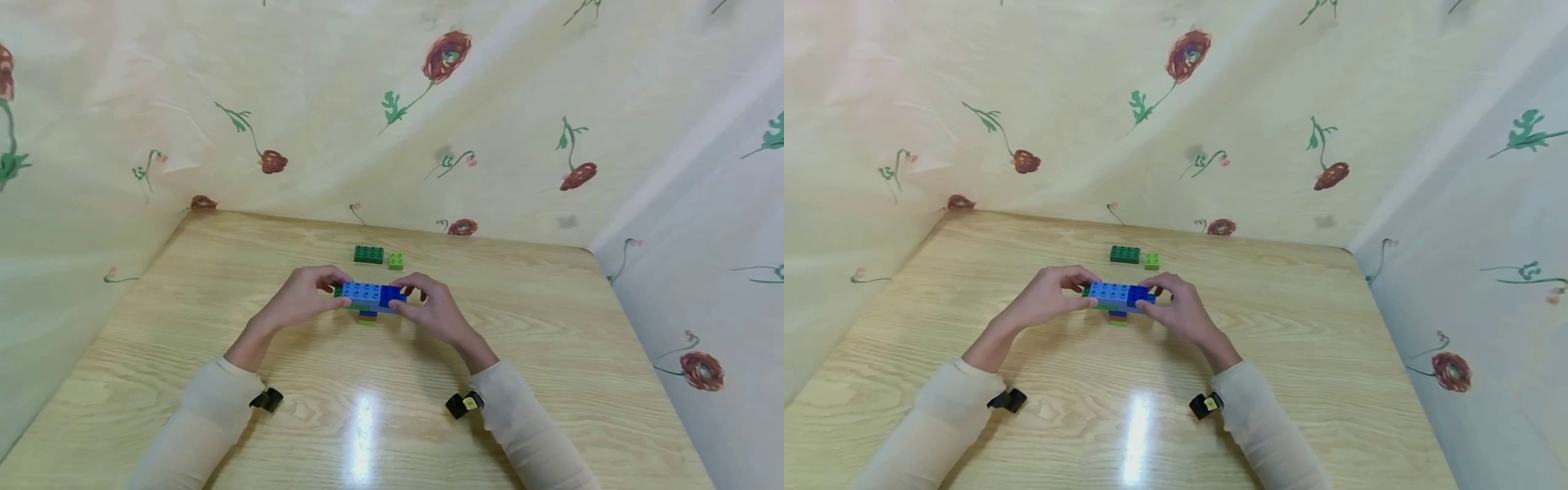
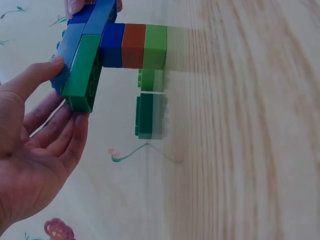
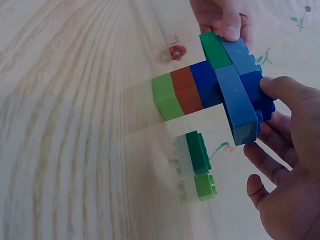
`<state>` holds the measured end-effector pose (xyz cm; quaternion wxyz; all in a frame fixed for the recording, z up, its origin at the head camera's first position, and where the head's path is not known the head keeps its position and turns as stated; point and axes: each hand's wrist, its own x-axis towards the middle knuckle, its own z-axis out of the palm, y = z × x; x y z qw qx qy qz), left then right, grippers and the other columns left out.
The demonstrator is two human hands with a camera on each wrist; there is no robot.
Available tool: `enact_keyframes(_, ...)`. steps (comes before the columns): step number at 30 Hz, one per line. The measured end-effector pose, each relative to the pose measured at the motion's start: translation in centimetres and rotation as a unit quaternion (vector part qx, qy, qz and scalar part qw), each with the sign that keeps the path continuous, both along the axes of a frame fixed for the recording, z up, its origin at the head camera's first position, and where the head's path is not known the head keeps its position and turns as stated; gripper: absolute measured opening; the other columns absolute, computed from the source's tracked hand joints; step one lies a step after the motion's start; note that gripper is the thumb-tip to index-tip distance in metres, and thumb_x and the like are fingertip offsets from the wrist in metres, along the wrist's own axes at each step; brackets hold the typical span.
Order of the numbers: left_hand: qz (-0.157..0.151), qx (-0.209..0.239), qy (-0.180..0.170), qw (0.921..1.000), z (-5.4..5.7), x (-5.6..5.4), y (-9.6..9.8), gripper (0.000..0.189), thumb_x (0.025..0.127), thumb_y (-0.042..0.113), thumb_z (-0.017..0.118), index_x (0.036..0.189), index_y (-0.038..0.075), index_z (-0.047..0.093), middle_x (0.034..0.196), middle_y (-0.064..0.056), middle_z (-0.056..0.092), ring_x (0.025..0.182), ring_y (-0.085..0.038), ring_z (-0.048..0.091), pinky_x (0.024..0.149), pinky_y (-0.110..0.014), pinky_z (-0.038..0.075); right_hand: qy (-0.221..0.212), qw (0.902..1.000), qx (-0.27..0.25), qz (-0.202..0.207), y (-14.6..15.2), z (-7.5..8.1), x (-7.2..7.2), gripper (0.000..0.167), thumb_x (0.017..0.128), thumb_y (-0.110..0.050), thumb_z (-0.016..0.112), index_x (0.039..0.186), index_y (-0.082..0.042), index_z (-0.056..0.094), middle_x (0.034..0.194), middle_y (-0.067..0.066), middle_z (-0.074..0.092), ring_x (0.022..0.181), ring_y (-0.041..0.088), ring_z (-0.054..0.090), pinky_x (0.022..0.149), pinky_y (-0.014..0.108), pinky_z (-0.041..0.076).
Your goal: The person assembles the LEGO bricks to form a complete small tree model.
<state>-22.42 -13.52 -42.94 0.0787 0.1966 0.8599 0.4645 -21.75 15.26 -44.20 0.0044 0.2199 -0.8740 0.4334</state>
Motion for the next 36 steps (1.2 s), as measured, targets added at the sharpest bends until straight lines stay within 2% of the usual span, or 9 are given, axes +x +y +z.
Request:
enact_keyframes(5,-0.003,0.010,-0.002,0.9999,-0.3,-0.1,0.5,0.030,0.091,0.022,0.081,0.119,0.017,0.074,0.116,-0.003,0.073,0.102,-0.024,0.065,0.090,-0.038,0.056,0.002,1.0000,0.007,-0.003,0.5,0.1,0.2,0.028,0.095,-0.027,0.077,0.122,-0.020,0.073,0.114,0.000,0.071,0.106,0.031,0.061,0.083,0.036,0.043)
enact_keyframes(13,-0.006,-0.002,0.004,1.0000,-0.2,0.0,1.5,0.027,0.090,0.025,0.082,0.115,0.021,0.074,0.110,0.000,0.074,0.103,-0.023,0.063,0.089,-0.038,0.055,0.005,1.0000,0.005,-0.003,1.4,0.1,0.2,0.026,0.095,-0.025,0.076,0.120,-0.020,0.074,0.111,-0.001,0.070,0.106,0.037,0.059,0.082,0.035,0.042)
enact_keyframes(18,-0.005,-0.012,0.006,0.9999,0.0,0.1,1.6,0.027,0.090,0.025,0.082,0.115,0.021,0.074,0.111,0.001,0.074,0.105,-0.023,0.064,0.092,-0.041,0.055,0.014,0.9999,0.004,0.007,1.3,0.2,0.1,0.025,0.095,-0.026,0.076,0.119,-0.020,0.075,0.110,-0.001,0.070,0.104,0.038,0.059,0.078,0.033,0.042)
enact_keyframes(25,-0.010,-0.013,0.005,0.9999,-0.1,0.1,1.8,0.028,0.090,0.025,0.082,0.116,0.020,0.074,0.112,0.000,0.073,0.107,-0.023,0.064,0.094,-0.042,0.056,0.007,1.0000,0.004,-0.004,1.4,0.2,0.4,0.027,0.096,-0.026,0.076,0.122,-0.020,0.074,0.114,-0.001,0.070,0.103,0.027,0.058,0.079,0.033,0.042)
enact_keyframes(30,-0.009,-0.010,0.005,0.9999,-0.1,0.1,2.3,0.032,0.090,0.024,0.082,0.120,0.018,0.072,0.115,-0.001,0.073,0.108,-0.023,0.065,0.096,-0.044,0.056,-0.006,0.9999,0.005,-0.010,2.0,0.2,0.4,0.027,0.096,-0.029,0.075,0.122,-0.022,0.073,0.115,-0.001,0.070,0.106,0.029,0.058,0.083,0.035,0.042)
enact_keyframes(36,-0.018,-0.029,0.006,0.9994,0.1,-0.2,3.1,0.037,0.090,0.027,0.081,0.125,0.019,0.070,0.120,-0.001,0.072,0.109,-0.023,0.064,0.097,-0.042,0.055,-0.013,0.9999,0.009,-0.007,3.0,0.6,0.3,0.027,0.095,-0.029,0.076,0.121,-0.022,0.074,0.112,-0.001,0.070,0.106,0.034,0.058,0.082,0.034,0.042)
